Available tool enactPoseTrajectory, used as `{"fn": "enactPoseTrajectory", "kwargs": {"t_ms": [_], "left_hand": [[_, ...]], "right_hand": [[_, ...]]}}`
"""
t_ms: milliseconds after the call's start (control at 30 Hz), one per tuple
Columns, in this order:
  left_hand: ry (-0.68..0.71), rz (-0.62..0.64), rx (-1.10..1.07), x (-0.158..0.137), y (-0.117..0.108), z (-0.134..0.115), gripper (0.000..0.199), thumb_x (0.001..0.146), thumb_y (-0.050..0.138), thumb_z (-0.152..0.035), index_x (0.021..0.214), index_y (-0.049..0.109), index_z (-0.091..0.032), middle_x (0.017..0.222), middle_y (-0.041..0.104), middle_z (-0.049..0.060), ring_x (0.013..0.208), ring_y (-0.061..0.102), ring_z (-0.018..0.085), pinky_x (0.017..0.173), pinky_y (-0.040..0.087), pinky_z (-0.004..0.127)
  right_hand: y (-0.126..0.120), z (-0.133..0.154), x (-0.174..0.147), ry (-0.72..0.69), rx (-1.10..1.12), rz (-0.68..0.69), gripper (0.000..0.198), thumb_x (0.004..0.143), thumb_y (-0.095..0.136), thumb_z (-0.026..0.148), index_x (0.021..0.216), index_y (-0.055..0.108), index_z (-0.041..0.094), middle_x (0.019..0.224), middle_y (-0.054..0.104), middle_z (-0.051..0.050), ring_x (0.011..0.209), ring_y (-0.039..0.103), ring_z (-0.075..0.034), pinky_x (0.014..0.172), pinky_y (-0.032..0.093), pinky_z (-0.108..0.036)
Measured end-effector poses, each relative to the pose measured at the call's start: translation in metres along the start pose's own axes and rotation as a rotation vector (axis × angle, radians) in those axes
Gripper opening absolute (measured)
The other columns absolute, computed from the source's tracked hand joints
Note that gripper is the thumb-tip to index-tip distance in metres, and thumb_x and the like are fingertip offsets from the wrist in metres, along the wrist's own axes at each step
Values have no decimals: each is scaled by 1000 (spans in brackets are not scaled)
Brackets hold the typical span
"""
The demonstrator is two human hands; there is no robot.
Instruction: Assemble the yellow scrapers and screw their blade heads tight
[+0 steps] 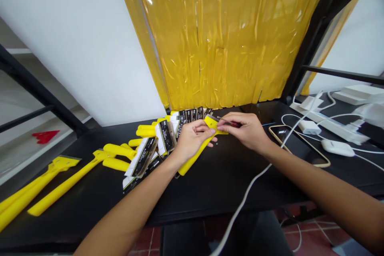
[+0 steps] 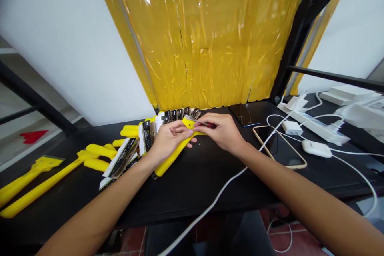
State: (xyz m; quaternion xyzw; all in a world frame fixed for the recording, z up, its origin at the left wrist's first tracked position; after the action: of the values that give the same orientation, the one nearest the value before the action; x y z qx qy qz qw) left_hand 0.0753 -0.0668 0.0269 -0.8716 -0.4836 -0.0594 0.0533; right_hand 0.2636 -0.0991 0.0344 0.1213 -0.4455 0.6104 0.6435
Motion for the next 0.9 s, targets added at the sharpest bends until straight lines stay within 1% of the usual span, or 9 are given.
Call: {"fn": "enactPoseTrajectory", "kwargs": {"t_ms": [100,200,267,400,500,600,667,767,900], "left_hand": [[10,9,28,1,2,3,38,77,82,-36,104,68,-12,99,72,10,80,76,22,62,63,30],[35,13,64,1,2,6,38,78,80,-36,105,69,-12,108,71,12,82,76,22,64,64,31],[54,20,79,2,1,8,35,80,79,-34,106,70,-13,108,72,12,83,75,22,64,64,31],[94,23,128,2,1,11,29,83,75,-29,105,70,-13,102,72,10,85,74,21,62,63,29],[110,29,175,2,2,11,26,84,73,-27,106,70,-13,101,72,9,84,73,20,58,60,26],[113,53,204,1,1,9,25,85,71,-28,107,70,-15,100,72,9,83,73,20,55,58,24],[106,72,235,0,1,7,25,87,70,-30,107,70,-15,99,73,9,84,73,21,55,57,23],[89,83,281,-1,1,5,23,88,69,-31,104,70,-15,97,73,9,84,73,22,54,56,24],[85,85,286,-2,1,2,25,88,68,-31,107,70,-16,98,73,9,84,73,22,55,57,25]], "right_hand": [[6,0,-2,-102,-22,14,7,90,72,26,89,77,22,87,75,-4,77,67,-17,71,51,-29],[8,-3,-3,-131,-57,11,8,92,70,25,91,77,22,87,74,-5,78,68,-16,70,52,-29],[8,-4,-3,-129,-74,12,9,93,68,25,92,77,23,87,74,-4,77,68,-17,70,52,-29],[10,-5,-5,-139,-92,41,13,95,64,23,94,77,23,87,72,-4,77,67,-16,70,52,-29],[12,-4,-6,-157,-132,13,12,94,65,23,92,76,23,86,69,-4,77,66,-16,68,50,-29],[12,-5,-6,-112,-185,-55,4,89,73,27,90,74,23,86,64,-3,77,62,-16,66,49,-29],[12,-6,-5,-48,-180,-65,14,84,78,30,93,71,23,90,63,-3,79,61,-17,65,49,-28],[12,-9,-5,38,-106,-45,25,80,82,33,99,68,24,95,66,-3,85,63,-18,69,52,-29],[13,-11,-7,109,-36,-80,24,80,81,37,95,69,24,93,68,-3,84,64,-19,71,53,-30]]}}
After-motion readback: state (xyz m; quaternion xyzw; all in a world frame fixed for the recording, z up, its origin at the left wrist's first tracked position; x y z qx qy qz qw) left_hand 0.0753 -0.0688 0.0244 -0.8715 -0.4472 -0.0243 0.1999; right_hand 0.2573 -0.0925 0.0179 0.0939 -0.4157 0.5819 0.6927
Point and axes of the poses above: each hand's wrist, its own x-axis towards the middle knuckle, its own y-axis out of the palm, z = x × y, the point moved 2 cm from there along x, towards the middle knuckle
